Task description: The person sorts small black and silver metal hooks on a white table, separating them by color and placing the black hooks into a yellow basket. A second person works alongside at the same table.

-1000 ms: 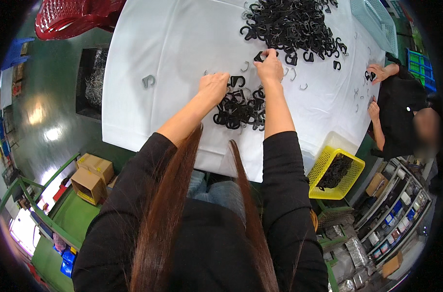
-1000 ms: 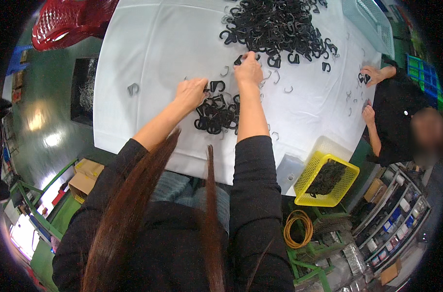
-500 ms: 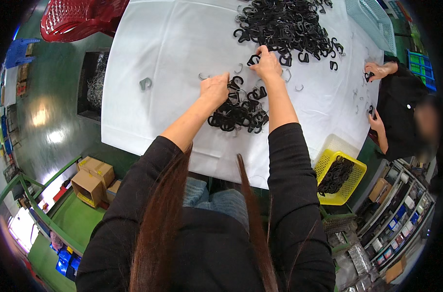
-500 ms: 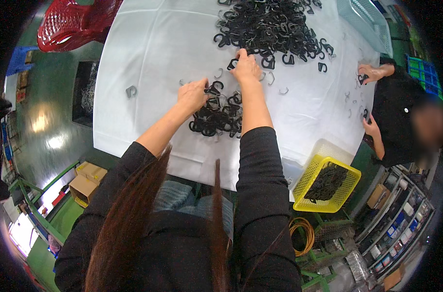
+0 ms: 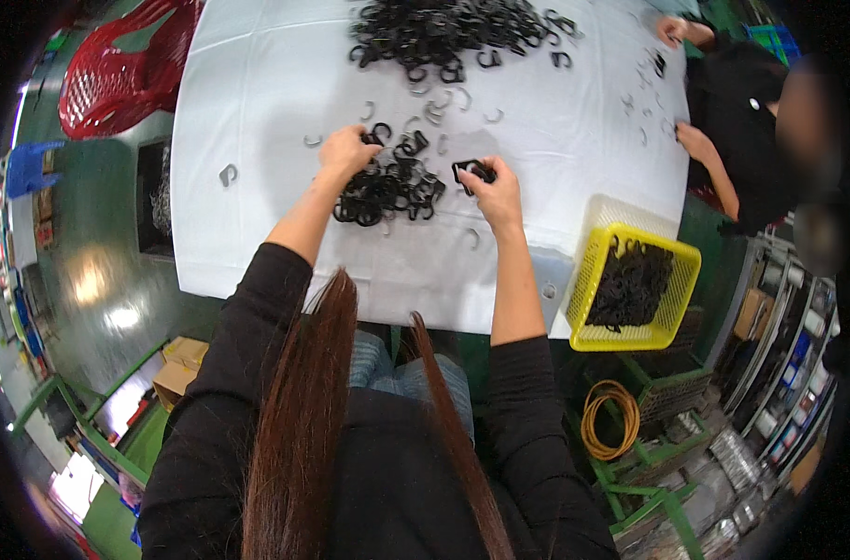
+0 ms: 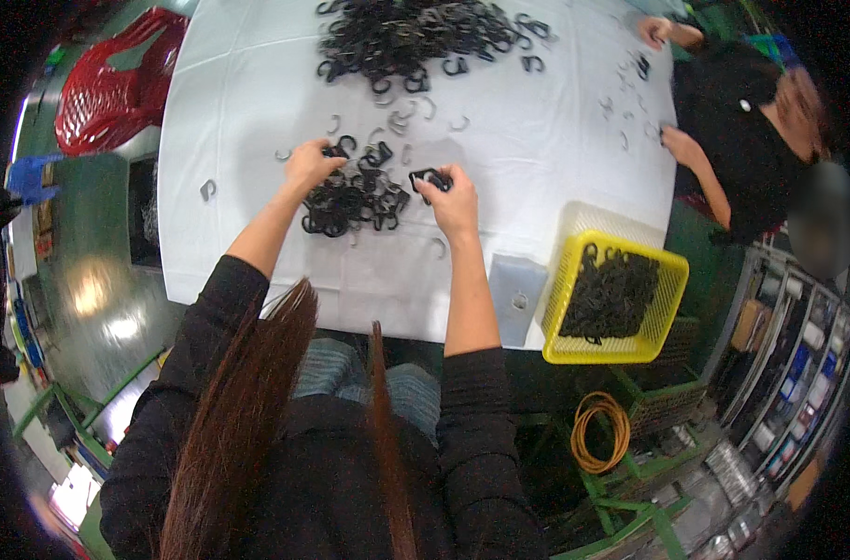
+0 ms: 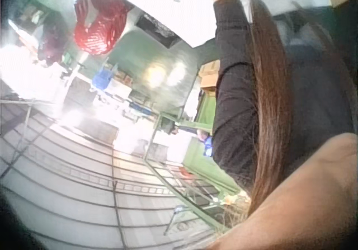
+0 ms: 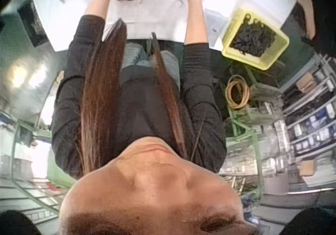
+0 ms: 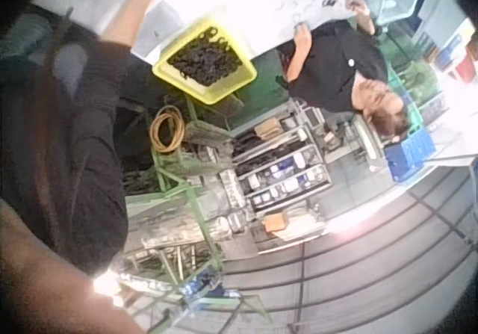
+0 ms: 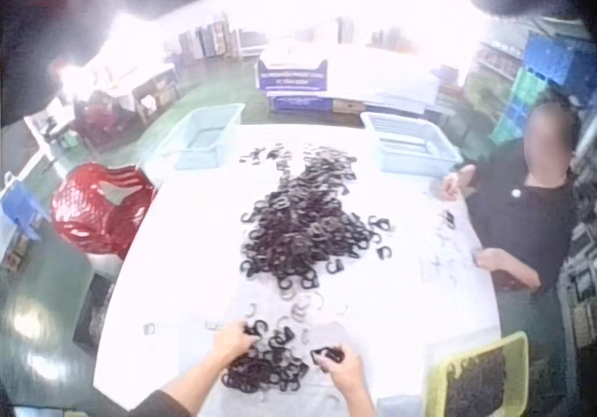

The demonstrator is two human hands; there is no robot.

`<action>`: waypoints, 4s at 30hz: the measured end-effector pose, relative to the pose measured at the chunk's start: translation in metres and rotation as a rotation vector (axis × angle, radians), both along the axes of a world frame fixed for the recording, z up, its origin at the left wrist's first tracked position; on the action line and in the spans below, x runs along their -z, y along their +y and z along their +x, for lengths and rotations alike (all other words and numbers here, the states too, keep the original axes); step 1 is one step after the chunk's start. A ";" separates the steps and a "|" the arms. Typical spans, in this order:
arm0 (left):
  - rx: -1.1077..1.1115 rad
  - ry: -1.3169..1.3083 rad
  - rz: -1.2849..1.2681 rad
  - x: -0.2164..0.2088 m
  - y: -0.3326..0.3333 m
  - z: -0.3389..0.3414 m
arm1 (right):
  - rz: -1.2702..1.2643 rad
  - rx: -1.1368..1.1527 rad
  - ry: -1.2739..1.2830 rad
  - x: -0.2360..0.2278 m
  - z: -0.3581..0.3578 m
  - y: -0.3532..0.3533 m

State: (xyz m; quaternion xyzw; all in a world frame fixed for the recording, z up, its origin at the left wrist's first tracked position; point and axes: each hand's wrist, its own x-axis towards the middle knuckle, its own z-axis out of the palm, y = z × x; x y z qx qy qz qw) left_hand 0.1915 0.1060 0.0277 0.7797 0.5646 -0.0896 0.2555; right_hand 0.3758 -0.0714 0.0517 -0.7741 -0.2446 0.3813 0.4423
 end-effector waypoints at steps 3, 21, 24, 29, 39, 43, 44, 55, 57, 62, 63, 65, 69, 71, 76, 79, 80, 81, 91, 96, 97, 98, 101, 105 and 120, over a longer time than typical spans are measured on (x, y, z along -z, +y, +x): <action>-0.021 -0.157 -0.128 -0.023 -0.022 0.017 | 0.077 0.238 0.187 -0.033 0.026 -0.085; 0.278 -1.057 -0.080 -0.084 -0.232 0.208 | -0.241 0.462 -1.093 -0.051 0.151 -0.234; 0.077 -0.705 0.189 -0.042 -0.162 0.096 | 0.051 0.183 -0.823 -0.027 0.071 -0.129; 0.117 -0.382 0.417 -0.008 -0.119 -0.009 | -0.014 -0.454 -0.772 0.012 -0.070 -0.010; -0.509 -0.827 -0.434 -0.002 -0.001 -0.083 | 0.045 -0.017 0.211 0.020 -0.005 0.030; -0.580 -0.993 -0.816 -0.014 0.019 -0.100 | -0.076 0.037 0.262 0.005 0.002 0.025; -0.515 -0.908 -0.722 -0.015 0.023 -0.099 | -0.102 0.041 0.253 0.004 0.002 0.024; -0.825 -0.904 -0.925 -0.014 0.037 -0.100 | -0.140 -0.251 -0.650 0.026 -0.078 0.088; -0.347 -0.406 -0.404 -0.008 0.018 -0.084 | -0.125 -0.249 -0.774 0.031 -0.103 0.118; 0.024 -0.248 0.097 0.004 -0.022 -0.061 | -0.345 -0.355 -0.638 0.036 -0.102 0.150; 0.025 -0.266 0.042 0.006 -0.020 -0.062 | -0.325 -0.392 -0.585 0.034 -0.092 0.148; 0.021 -0.297 -0.017 0.009 -0.009 -0.070 | -0.238 -0.354 -0.217 0.029 -0.073 0.137; -0.380 -0.684 -0.479 0.001 0.023 -0.108 | 0.113 -0.063 0.688 0.008 -0.050 0.090; -0.482 -0.825 -0.747 -0.008 0.029 -0.125 | 0.193 0.050 0.879 0.005 -0.049 0.082; -0.514 -0.852 -0.730 -0.025 0.037 -0.142 | -0.036 -0.093 0.797 0.018 -0.073 0.109; -0.478 -0.790 -0.750 -0.028 0.043 -0.152 | -0.127 -0.190 0.485 0.028 -0.102 0.129; -0.518 -0.846 -0.797 -0.028 0.043 -0.157 | -0.153 -0.261 0.213 0.029 -0.110 0.137; -0.546 -0.915 -0.857 -0.028 0.042 -0.162 | -0.223 -0.312 -0.068 0.029 -0.117 0.144; -0.623 -1.087 -0.909 -0.032 0.033 -0.189 | -0.648 -0.343 -0.612 0.008 -0.134 0.160; -0.749 -1.132 -0.943 -0.016 0.021 -0.159 | -0.559 -0.359 -0.628 0.020 -0.133 0.149; -0.748 -0.949 -0.835 -0.010 0.015 -0.147 | -0.536 -0.379 -0.585 0.022 -0.130 0.149; -0.595 -0.740 -0.573 -0.004 0.008 -0.137 | -0.524 -0.397 -0.542 0.025 -0.128 0.149; -0.378 -0.453 -0.081 0.011 -0.014 -0.108 | -0.222 -0.266 -0.080 0.025 -0.116 0.137; -0.270 -0.423 -0.024 0.014 -0.014 -0.093 | 0.181 0.092 0.894 0.011 -0.084 0.092; -0.159 -0.139 0.052 -0.011 -0.090 -0.099 | -0.473 -0.509 -0.524 0.019 -0.159 0.048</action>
